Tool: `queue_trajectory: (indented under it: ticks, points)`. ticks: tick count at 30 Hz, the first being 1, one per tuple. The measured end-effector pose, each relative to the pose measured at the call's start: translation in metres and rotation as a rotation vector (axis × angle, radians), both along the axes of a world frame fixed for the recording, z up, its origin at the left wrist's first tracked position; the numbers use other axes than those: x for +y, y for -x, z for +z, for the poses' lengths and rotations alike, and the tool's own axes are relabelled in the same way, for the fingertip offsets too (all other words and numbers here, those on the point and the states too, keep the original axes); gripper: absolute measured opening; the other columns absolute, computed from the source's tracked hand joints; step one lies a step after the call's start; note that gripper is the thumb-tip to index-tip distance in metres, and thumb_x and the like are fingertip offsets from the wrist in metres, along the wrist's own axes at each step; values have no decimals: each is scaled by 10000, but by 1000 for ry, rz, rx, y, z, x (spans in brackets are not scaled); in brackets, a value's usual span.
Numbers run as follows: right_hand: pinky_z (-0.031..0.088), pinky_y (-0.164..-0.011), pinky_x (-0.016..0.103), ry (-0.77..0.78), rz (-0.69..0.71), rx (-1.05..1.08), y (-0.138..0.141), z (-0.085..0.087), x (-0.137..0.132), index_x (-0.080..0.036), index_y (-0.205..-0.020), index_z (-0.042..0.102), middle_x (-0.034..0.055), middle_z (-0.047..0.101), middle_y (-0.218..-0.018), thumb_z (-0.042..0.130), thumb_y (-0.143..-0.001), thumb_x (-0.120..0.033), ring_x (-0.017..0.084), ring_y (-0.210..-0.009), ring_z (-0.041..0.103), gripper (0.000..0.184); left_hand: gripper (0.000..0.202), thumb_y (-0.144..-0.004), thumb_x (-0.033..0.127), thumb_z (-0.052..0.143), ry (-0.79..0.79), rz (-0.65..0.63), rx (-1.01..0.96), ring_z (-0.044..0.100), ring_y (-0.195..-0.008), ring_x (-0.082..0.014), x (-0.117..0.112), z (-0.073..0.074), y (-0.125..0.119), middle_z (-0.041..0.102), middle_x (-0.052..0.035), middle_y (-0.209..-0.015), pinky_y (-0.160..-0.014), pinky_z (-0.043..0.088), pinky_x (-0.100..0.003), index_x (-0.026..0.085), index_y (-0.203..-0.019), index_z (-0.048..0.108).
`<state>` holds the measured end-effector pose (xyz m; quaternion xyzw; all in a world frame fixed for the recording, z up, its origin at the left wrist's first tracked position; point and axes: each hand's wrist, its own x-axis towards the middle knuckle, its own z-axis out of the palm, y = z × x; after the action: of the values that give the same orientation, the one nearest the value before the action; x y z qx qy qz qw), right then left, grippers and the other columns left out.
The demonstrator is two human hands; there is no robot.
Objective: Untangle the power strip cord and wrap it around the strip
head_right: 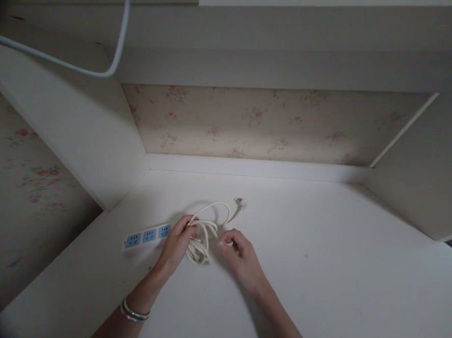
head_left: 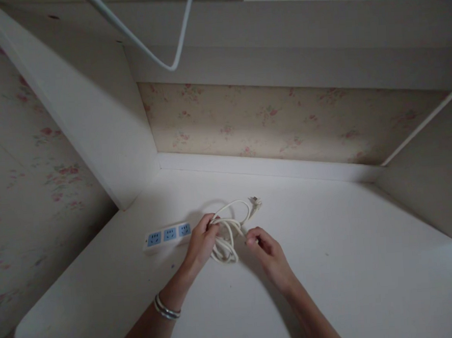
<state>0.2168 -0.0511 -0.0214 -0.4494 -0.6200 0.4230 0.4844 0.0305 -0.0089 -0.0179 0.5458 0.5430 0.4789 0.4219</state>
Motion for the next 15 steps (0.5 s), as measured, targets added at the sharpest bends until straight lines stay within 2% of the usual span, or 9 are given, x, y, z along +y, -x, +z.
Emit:
queue_trajectory:
  ticks: [2,4,7,9,11,13,15]
  points:
    - [350,-664,269,-18,46,-126,0,5,0,-218,-937,667,3,556,-763,586,-863,-415,158,-744,476,225,195,-753,232,468,20,-8,-29,562,-687,-148,-1,1,0,599,20,-743,-626,410,-229,195,-878,613]
    - [346,-682,282,-43,73,-221,-1,9,0,-229,-917,702,8,564,-722,547,-890,-409,166,-743,474,239,181,-743,214,464,21,-25,-44,559,-701,-152,-1,1,0,590,15,-736,-631,413,-230,187,-853,605]
    - [344,-698,295,-53,62,-268,-2,12,1,-231,-862,707,15,567,-695,497,-915,-412,177,-750,465,283,189,-725,181,492,-51,-34,-34,560,-798,-164,-2,3,1,597,-5,-817,-702,425,-242,179,-871,612]
    - [350,-694,295,-21,60,-257,-3,10,1,-229,-867,699,19,577,-727,500,-909,-427,180,-763,470,284,257,-715,168,539,-135,-66,-26,555,-896,-177,-5,5,1,590,-23,-926,-775,428,-253,181,-961,612]
    - [364,-702,294,17,81,-204,-2,8,1,-220,-873,684,23,586,-772,491,-911,-437,178,-780,487,293,316,-720,171,582,-201,-156,-23,545,-963,-187,-9,9,2,570,-38,-1010,-825,429,-263,186,-1035,597]
    - [380,-721,294,51,108,-115,-1,6,1,-212,-915,665,23,594,-811,474,-920,-436,173,-793,507,294,295,-745,199,606,-224,-260,-7,552,-952,-188,-12,12,2,566,-47,-1014,-821,439,-265,182,-1039,594]
    - [392,-719,290,84,124,-39,0,5,2,-208,-985,649,17,588,-801,468,-923,-432,164,-778,514,294,235,-775,243,617,-242,-294,36,562,-902,-183,-13,15,2,576,-49,-965,-789,449,-261,173,-999,611]
